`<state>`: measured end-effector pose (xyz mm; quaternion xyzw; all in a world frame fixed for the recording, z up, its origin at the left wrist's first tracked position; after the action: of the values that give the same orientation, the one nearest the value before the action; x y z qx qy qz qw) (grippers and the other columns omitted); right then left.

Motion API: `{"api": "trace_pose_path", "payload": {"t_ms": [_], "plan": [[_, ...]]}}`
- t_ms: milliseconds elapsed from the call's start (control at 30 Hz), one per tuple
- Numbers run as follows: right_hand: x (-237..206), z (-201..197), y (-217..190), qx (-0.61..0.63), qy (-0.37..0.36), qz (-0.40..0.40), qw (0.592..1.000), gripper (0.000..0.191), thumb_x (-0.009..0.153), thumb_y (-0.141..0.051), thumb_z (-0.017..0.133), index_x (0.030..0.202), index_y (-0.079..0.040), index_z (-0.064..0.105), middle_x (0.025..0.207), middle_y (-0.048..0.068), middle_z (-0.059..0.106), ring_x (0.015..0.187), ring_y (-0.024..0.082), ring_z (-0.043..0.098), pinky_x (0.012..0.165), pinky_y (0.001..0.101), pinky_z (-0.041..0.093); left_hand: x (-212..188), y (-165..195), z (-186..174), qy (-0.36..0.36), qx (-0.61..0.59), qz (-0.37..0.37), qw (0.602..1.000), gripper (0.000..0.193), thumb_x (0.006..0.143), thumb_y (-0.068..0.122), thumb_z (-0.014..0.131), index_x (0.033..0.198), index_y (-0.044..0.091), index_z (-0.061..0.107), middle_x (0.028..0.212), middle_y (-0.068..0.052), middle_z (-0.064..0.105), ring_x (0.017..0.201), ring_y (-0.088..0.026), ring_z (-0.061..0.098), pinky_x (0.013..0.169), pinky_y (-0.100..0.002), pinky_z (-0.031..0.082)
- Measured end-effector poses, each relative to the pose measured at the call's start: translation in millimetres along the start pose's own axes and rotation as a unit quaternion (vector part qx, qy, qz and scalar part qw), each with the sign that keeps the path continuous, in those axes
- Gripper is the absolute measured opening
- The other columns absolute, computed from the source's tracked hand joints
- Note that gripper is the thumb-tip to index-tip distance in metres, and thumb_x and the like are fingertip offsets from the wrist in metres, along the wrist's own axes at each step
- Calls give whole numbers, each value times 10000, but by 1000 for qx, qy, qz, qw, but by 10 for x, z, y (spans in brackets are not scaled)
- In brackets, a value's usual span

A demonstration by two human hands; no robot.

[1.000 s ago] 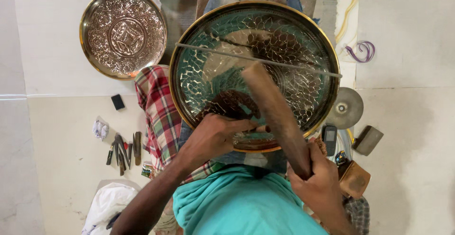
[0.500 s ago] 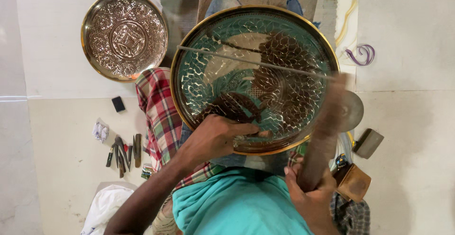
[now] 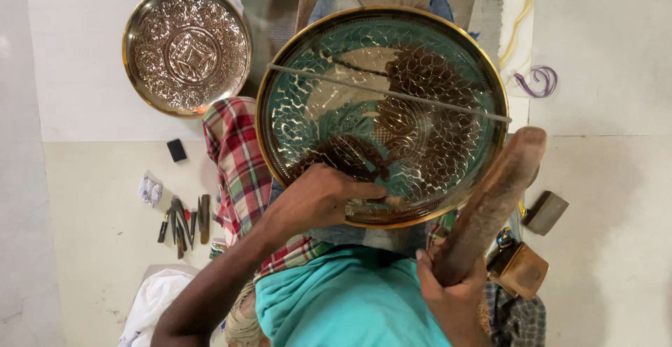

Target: The person hammers a metal tray using a wooden mallet and a metal rod. The person holds the rod against the tray and repeatedly strikes it with the mallet to create a textured pattern.

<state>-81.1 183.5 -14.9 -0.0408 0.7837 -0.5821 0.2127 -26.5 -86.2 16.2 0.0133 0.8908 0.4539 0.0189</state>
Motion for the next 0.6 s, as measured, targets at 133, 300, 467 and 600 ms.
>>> {"api": "trace_pose_path", "payload": {"t_ms": [133, 300, 467, 600], "plan": [[-32, 56, 15, -179, -60, 14, 982, 464, 750, -44, 767, 1173, 28, 591, 878, 170, 705, 759, 219, 731, 689, 331, 557, -2, -19, -3, 6, 9, 15, 1000, 454, 760, 141, 731, 1212, 189, 738, 922, -115, 767, 777, -321, 728, 683, -437, 567], [19, 41, -33, -330, -106, 34, 938, 410, 761, -49, 807, 1136, 21, 655, 928, 186, 742, 841, 266, 712, 770, 360, 558, -63, -73, 30, -2, 13, -23, 1000, 541, 736, 18, 676, 1240, 205, 739, 874, -131, 751, 718, -320, 718, 641, -440, 567], [52, 32, -229, -213, -75, -133, 965, 599, 693, -40, 805, 1223, 127, 581, 1079, 196, 706, 972, 265, 674, 859, 350, 531, -158, -41, -18, 92, -24, -33, 995, 652, 688, -122, 554, 1248, 168, 717, 929, -117, 762, 763, -308, 744, 653, -428, 587], [45, 23, -240, -155, -77, -117, 978, 516, 708, -59, 854, 1137, 99, 614, 1040, 157, 708, 939, 203, 670, 822, 308, 562, -155, -46, -24, 111, -60, -52, 991, 561, 701, -143, 548, 1176, 115, 697, 934, -104, 760, 808, -294, 766, 676, -410, 593]]}}
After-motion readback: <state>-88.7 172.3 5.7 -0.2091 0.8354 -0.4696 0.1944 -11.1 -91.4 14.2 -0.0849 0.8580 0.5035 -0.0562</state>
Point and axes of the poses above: each hand's wrist, its own x-axis towards the middle knuckle, its own z-axis out of the palm, y = z × x, the point moved 4 cm from there along x, towards the middle knuckle
